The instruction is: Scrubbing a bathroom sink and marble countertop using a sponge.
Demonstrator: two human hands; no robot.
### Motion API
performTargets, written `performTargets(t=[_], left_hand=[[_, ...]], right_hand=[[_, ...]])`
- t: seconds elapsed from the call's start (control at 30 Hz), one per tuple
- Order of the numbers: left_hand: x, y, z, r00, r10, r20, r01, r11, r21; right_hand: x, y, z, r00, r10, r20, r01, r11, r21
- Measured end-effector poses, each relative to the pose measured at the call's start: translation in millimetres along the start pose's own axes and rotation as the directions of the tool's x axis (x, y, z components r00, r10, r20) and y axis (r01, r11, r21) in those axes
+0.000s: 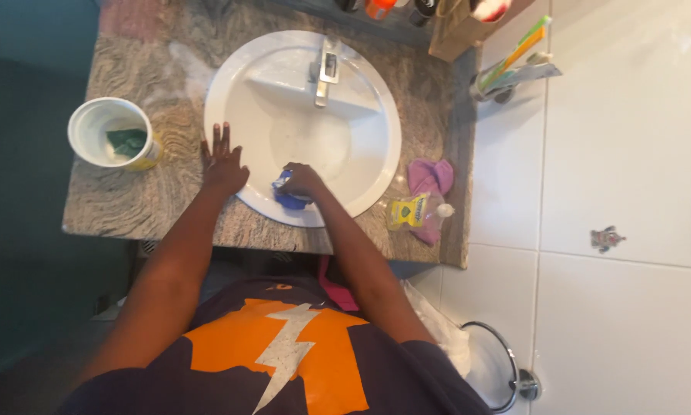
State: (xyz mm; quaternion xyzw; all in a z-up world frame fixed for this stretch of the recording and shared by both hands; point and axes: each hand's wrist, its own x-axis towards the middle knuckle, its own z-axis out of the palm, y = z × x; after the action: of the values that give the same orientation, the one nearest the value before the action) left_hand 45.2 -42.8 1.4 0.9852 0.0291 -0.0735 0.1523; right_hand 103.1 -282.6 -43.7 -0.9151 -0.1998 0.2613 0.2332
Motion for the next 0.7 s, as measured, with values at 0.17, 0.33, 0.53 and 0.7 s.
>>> performTargets(t=[0.17, 0.33, 0.53, 0.7], left_hand=[[21, -13, 6, 0.986, 0.038, 0.161, -0.041, 0.999, 0.017], [34, -23, 14, 0.932, 0.037, 0.361, -0.032, 0.999, -0.021], [32, -29, -7, 0.887, 0.134, 0.442, -0.122, 0.991, -0.057], [30, -30, -5, 0.873, 0.153, 0.463, -0.129, 0.988, -0.085]], right_hand=[[-33, 30, -50, 0.907, 0.299, 0.298, -0.364, 0.911, 0.192], [-44, 9, -56, 0.896, 0.358, 0.263, -0.403, 0.903, 0.147], [-29, -16, -47, 0.918, 0.364, 0.157, -0.364, 0.931, -0.035], [-32, 17, -48, 0.929, 0.288, 0.233, -0.291, 0.957, -0.020]])
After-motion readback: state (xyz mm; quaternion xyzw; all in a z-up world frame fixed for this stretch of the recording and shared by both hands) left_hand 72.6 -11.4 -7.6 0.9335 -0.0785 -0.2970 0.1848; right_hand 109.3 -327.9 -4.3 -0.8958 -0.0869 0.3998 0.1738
